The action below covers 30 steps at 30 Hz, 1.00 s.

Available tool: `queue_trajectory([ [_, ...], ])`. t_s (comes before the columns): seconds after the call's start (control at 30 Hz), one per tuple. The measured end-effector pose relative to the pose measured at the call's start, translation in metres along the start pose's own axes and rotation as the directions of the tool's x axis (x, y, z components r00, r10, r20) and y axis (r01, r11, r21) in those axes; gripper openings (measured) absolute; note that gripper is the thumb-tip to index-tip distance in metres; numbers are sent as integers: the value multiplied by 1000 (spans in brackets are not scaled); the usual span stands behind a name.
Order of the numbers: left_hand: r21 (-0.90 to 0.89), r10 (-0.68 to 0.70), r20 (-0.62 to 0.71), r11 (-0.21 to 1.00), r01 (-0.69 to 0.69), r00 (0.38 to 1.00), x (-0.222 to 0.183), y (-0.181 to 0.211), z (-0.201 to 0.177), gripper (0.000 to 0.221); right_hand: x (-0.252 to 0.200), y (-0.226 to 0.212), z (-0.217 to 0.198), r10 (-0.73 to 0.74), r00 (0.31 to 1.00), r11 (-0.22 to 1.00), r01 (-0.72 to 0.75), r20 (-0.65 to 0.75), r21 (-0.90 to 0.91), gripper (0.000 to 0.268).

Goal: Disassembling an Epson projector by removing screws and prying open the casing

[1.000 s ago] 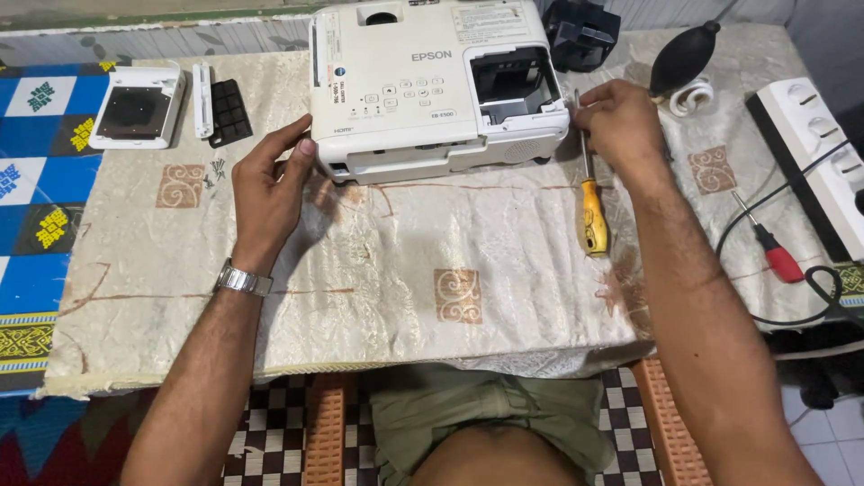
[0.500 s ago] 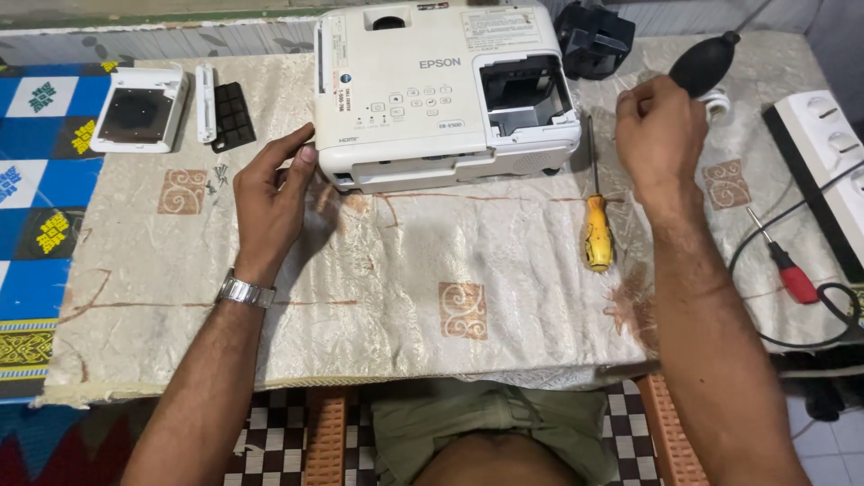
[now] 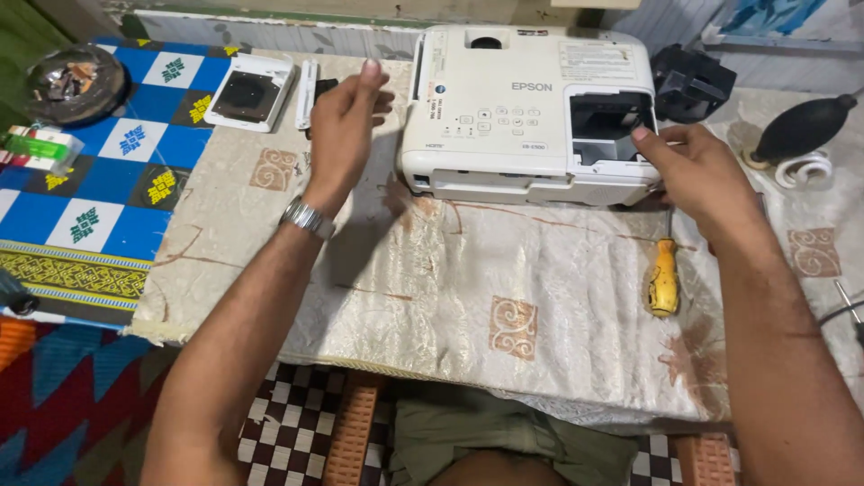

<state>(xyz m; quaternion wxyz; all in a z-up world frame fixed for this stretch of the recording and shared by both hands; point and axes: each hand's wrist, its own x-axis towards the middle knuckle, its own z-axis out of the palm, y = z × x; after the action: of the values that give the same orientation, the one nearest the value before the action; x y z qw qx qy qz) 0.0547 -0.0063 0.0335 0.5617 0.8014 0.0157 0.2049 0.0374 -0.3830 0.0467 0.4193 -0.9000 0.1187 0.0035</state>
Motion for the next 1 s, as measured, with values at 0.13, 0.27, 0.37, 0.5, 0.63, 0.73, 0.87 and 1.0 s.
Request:
queue_trajectory([
  [0.13, 45, -59, 41, 997, 57, 997, 56, -16, 26, 72, -23, -30, -5, 170, 981, 981, -177, 90, 80, 59],
  [0.27, -99, -222, 172, 966, 241, 960, 102, -34, 61, 89, -20, -16, -4, 157, 967, 942, -207, 200, 263, 76],
  [0.37, -47, -290, 209, 951, 305, 934, 104, -17, 69, 76, -15, -6, 1, 151, 968, 930, -208, 203, 303, 78],
  [0.5, -120, -247, 294, 949, 292, 923, 111, -40, 83, 93, -26, -23, -1, 208, 958, 912, -262, 196, 316, 77],
  [0.63, -299, -306, 270, 875, 382, 913, 120, -59, 95, 85, -20, -19, 6, 245, 953, 865, -297, 176, 404, 62],
  [0.73, -357, -303, 241, 855, 375, 922, 125, -73, 98, 77, -16, -15, 10, 261, 954, 859, -298, 145, 417, 57],
  [0.87, -476, -333, 140, 803, 359, 932, 120, -97, 100, 61, -19, -16, 8, 262, 958, 890, -286, 114, 356, 61],
  [1.0, -531, -346, 44, 787, 315, 937, 90, -79, 87, 42, -12, -8, 8, 217, 967, 875, -252, 131, 414, 61],
])
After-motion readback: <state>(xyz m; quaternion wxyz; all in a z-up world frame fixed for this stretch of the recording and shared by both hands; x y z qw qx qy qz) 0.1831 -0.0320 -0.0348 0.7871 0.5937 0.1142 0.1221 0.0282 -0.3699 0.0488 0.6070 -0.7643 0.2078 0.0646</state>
